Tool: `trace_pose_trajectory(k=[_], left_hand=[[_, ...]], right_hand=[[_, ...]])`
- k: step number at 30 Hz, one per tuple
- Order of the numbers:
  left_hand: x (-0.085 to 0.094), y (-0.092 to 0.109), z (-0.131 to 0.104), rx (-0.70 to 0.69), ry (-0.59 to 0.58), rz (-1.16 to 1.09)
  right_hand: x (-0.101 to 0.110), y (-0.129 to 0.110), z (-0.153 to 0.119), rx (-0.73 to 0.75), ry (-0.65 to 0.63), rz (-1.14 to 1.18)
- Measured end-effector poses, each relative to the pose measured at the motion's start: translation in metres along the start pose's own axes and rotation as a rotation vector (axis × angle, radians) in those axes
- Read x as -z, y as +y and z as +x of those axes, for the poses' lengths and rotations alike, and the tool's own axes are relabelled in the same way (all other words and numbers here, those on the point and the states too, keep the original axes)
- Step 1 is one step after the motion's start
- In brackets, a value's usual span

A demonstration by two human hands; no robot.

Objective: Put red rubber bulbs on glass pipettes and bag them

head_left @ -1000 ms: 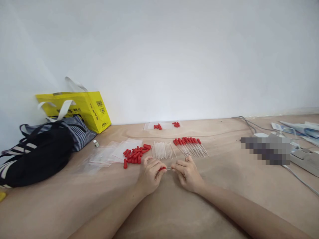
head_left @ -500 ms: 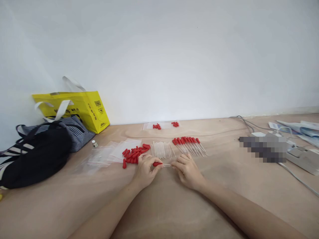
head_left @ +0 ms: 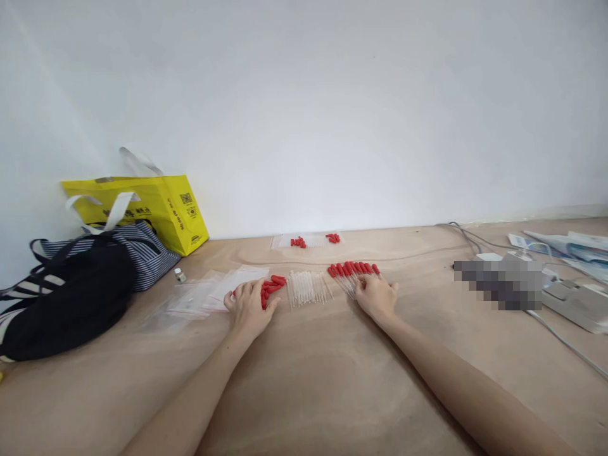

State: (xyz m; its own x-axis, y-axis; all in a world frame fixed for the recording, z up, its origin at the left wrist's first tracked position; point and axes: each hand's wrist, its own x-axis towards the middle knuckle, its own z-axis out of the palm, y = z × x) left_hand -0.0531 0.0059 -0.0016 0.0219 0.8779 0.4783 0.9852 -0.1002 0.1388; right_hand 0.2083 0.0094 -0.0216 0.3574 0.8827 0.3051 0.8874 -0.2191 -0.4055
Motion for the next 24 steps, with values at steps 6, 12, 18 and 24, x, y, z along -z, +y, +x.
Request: trace_pose_trajectory(k=[6, 12, 18, 24], left_hand=[[-0.006, -0.004, 0.001, 0.017, -0.022, 0.052], [-0.006, -0.003, 0.001, -0.026, 0.029, 0.054], [-0.006, -0.003, 0.038, -0.097, -0.168, -0.065], [-0.024, -0.002, 0.08, -0.289, -0.334, -0.094]], right_hand=[[-0.008, 0.003, 0.002, -0.015, -0.036, -0.043], [-0.004, 0.001, -0.003, 0.099, 0.06, -0.036], [-0.008, -0.026, -0.01, 0.27, 0.029, -0.011], [-0.016, -0.053, -0.008, 0.24, -0.056, -0.094]])
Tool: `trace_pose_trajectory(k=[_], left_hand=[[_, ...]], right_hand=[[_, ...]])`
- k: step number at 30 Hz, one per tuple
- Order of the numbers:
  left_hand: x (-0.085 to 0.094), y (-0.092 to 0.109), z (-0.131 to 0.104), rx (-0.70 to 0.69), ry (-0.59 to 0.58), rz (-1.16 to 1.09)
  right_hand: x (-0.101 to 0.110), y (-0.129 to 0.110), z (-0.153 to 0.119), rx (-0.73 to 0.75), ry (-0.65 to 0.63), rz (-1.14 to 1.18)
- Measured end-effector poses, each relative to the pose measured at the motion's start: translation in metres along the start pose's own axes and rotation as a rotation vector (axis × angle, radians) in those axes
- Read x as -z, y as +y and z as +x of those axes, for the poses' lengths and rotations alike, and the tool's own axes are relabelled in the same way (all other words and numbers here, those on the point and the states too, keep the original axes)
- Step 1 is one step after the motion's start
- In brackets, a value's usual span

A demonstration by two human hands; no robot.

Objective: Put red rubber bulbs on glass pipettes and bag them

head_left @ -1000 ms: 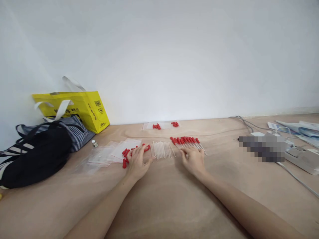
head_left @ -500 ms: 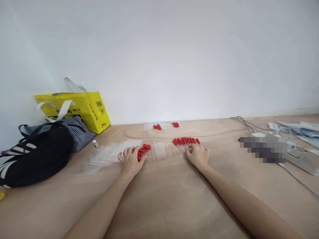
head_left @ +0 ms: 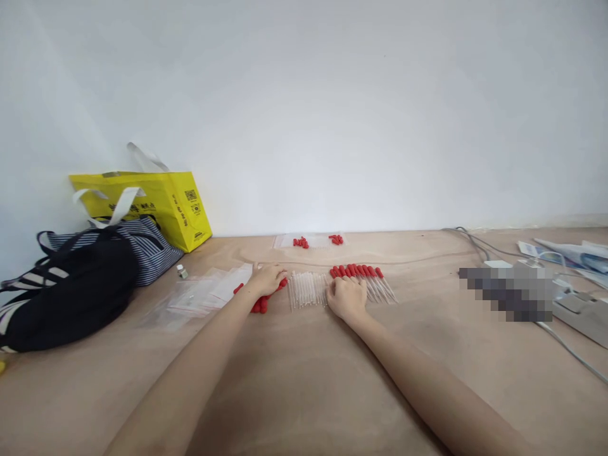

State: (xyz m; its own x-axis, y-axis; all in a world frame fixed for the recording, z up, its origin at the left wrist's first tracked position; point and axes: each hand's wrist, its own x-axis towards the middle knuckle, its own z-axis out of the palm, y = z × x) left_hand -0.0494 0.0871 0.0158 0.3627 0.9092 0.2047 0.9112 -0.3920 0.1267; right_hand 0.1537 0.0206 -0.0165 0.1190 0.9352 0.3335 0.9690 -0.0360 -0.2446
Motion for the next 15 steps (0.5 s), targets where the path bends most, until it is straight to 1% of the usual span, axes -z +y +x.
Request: trace_pose_trajectory(k=[4, 11, 13, 15], left_hand=[[-0.002, 0.0, 0.006, -0.048, -0.037, 0.005], [0.001, 0.003, -0.011, -0.138, -0.067, -0.008], [0.003, 0.005, -0.017, -0.151, -0.051, -0.007], [0.006, 0.008, -0.024, -0.135, -0.003, -0.004]], right_hand=[[-0.001, -0.002, 0.002, -0.019, -0.015, -0.009], [-0.001, -0.001, 0.004, -0.046, -0.042, -0.024], [-0.001, -0.001, 0.004, -0.046, -0.047, -0.025], [-0.001, -0.001, 0.004, -0.045, -0.046, -0.026]])
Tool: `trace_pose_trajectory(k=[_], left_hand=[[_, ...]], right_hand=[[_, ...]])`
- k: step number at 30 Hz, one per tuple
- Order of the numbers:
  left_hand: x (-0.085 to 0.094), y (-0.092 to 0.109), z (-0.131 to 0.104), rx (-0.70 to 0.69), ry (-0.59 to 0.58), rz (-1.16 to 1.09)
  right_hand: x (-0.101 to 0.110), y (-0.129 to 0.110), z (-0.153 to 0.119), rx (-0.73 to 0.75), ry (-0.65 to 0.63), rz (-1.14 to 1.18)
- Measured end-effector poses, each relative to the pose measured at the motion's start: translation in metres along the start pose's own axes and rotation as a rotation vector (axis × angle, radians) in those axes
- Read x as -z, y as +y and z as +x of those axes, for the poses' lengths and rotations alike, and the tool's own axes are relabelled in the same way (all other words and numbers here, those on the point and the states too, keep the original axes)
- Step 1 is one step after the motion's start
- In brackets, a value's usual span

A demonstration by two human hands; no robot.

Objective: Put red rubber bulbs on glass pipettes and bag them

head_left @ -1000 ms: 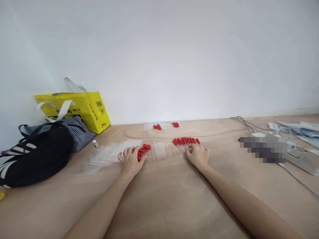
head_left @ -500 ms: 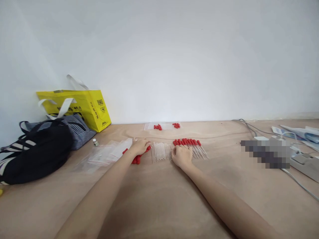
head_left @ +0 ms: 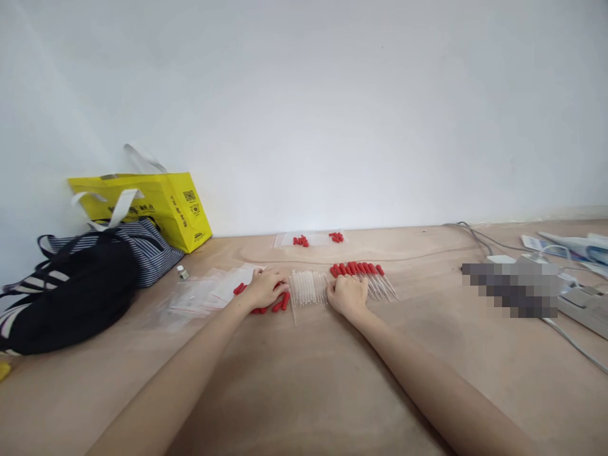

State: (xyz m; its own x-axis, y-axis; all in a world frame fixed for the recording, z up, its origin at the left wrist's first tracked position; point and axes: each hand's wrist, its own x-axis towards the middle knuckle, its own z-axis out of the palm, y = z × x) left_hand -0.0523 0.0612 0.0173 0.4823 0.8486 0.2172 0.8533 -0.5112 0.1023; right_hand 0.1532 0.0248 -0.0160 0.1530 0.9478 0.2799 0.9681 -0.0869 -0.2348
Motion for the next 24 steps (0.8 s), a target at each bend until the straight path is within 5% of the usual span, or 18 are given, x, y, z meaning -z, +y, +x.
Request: trace_pose_trajectory(k=[6, 13, 24], left_hand=[[0.008, 0.019, -0.029, 0.072, 0.159, 0.063], [-0.009, 0.033, -0.051, 0.118, 0.236, 0.14], [-0.018, 0.032, -0.049, 0.13, 0.273, 0.092]], right_hand=[[0.008, -0.002, -0.006, 0.025, 0.055, 0.013], [0.012, -0.039, -0.042, 0.34, 0.016, 0.206], [0.012, -0.054, -0.052, 0.285, -0.111, 0.087]])
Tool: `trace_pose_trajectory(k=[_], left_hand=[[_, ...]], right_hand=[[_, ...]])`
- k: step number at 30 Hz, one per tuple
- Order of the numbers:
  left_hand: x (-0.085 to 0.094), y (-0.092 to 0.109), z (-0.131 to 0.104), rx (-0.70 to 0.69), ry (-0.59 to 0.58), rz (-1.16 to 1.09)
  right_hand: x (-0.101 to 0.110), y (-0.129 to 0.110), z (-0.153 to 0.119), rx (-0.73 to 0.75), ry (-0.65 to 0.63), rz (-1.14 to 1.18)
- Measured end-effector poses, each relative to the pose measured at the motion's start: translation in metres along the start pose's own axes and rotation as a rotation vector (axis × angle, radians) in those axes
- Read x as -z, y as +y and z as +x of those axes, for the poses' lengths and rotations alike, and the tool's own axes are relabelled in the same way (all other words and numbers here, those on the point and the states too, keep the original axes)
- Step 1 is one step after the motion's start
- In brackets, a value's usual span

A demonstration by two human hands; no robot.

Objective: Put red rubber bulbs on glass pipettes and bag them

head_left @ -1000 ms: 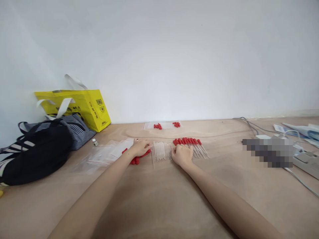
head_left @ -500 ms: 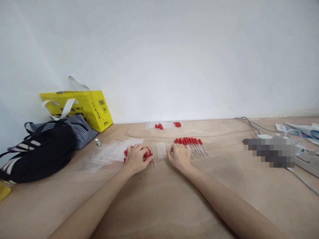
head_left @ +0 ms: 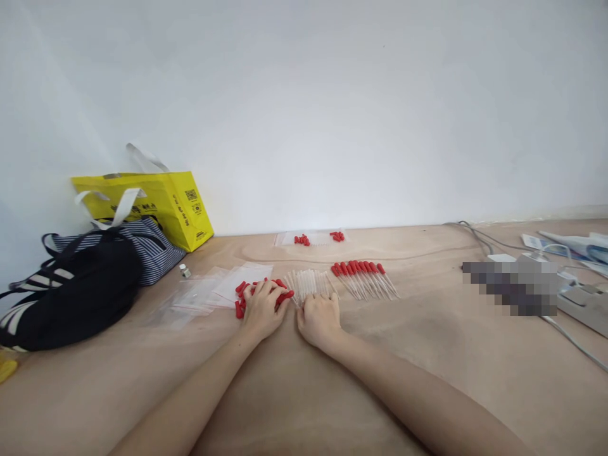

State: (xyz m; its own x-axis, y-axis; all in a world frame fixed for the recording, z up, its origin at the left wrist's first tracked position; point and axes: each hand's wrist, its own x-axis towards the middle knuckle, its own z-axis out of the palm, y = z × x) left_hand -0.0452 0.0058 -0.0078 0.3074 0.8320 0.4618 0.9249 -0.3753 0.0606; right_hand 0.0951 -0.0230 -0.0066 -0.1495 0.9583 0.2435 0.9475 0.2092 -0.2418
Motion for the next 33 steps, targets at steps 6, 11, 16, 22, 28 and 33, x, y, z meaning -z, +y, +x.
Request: trace_pose_trajectory(k=[6, 11, 16, 22, 28, 33], left_hand=[[0.004, 0.007, -0.005, -0.007, 0.065, -0.082], [0.005, 0.006, -0.007, -0.002, 0.076, -0.097], [0.005, 0.003, -0.007, 0.021, 0.082, -0.124], [0.006, 0.007, -0.011, -0.016, 0.091, -0.372], [0.009, 0.021, -0.019, -0.126, -0.072, -0.61], [0.012, 0.026, -0.02, -0.153, -0.186, -0.637]], right_hand=[[0.004, 0.023, -0.014, 0.056, 0.024, -0.036], [0.006, 0.033, -0.016, 0.066, 0.068, 0.027], [0.001, 0.019, -0.006, -0.005, 0.047, 0.041], [-0.001, 0.021, -0.008, -0.051, 0.013, 0.004], [0.008, 0.065, -0.036, -0.033, 0.011, 0.081], [0.012, 0.101, -0.045, 0.089, 0.068, 0.258]])
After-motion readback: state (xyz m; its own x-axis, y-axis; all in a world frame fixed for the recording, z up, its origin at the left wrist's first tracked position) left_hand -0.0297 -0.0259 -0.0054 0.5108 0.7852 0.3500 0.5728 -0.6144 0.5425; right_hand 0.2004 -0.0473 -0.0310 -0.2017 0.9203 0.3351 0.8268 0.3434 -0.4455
